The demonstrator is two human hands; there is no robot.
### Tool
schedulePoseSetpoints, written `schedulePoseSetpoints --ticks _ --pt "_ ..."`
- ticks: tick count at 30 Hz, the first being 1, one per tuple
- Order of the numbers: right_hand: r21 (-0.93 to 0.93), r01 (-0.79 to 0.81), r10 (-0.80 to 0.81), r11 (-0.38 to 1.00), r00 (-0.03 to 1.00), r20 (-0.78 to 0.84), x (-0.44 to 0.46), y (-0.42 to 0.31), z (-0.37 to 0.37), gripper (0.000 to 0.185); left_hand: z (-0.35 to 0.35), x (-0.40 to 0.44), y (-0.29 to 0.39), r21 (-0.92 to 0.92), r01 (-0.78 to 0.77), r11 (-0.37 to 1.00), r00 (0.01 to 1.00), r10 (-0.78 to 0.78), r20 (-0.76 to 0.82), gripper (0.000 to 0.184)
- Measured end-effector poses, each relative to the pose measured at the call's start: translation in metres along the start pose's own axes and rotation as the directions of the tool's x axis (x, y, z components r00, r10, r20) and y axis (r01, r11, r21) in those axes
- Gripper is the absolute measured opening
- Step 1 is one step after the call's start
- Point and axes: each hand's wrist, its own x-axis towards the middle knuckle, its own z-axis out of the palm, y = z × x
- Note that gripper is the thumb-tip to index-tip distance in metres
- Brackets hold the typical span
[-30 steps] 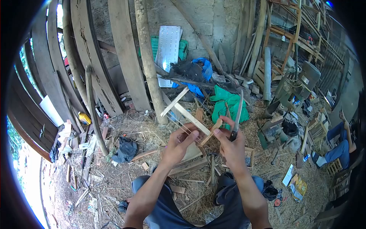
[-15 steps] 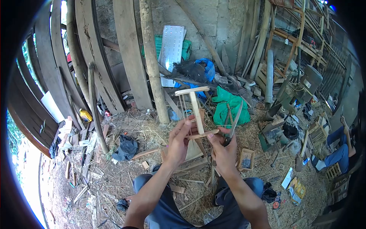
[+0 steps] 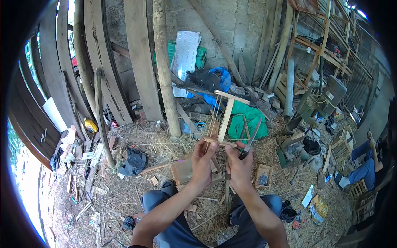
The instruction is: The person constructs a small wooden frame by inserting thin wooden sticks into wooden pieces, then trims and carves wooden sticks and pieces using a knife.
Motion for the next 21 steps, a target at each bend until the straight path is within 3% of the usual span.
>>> schedulePoseSetpoints --ticks 5,8,10,11,13,14,15,16,18,21 --pt "-0.089 -0.039 0.041 0.995 0.999 0.024 -0.003 0.003 -0.001 0.038 -0.013 0.009 0.001 -0.116 0.062 0.991 0.998 -0.061 0.010 0.028" --pt "-0.117 -0.069 0.068 0.991 0.998 -0.009 -0.006 -0.002 -0.002 0.032 -0.014 0.016 0.012 0.048 -0.077 0.996 0.996 0.079 -0.047 0.025" --pt "0.071 0.167 -0.169 0.983 0.985 0.031 -0.002 0.001 -0.013 0.024 -0.018 0.018 0.027 0.287 -0.279 0.916 0.959 0.280 0.039 0.025" --pt "0.072 0.164 -0.166 0.984 0.986 0.033 0.000 -0.003 -0.017 0.024 -0.021 0.020 0.031 0.289 -0.279 0.916 0.959 0.280 0.036 0.025" --pt "-0.087 0.278 -0.252 0.957 0.940 0.229 0.006 -0.013 -0.022 0.018 -0.028 0.023 0.037 0.442 -0.292 0.848 0.956 0.278 0.098 0.028" --pt "-0.302 0.373 -0.310 0.877 0.921 0.236 0.005 -0.017 -0.021 0.020 -0.028 0.022 0.040 0.440 -0.289 0.850 0.957 0.274 0.099 0.028" --pt "-0.306 0.369 -0.308 0.877 0.923 0.231 0.004 -0.019 -0.021 0.020 -0.026 0.017 0.044 0.557 -0.270 0.785 0.962 0.236 0.134 0.030" --pt "-0.443 0.403 -0.287 0.801 0.908 0.306 0.004 -0.022 -0.020 0.020 -0.024 0.015 0.046 0.663 -0.257 0.703 0.966 0.195 0.168 0.032" --pt "-0.637 0.486 -0.255 0.599 0.869 0.423 0.001 -0.030 -0.017 0.024 -0.019 0.010 0.046 0.683 -0.259 0.683 0.966 0.176 0.190 0.033" --pt "-0.592 0.465 -0.200 0.658 0.866 0.458 -0.007 -0.028 -0.011 0.032 -0.019 0.007 0.037 0.704 -0.286 0.649 0.958 0.176 0.227 0.035"
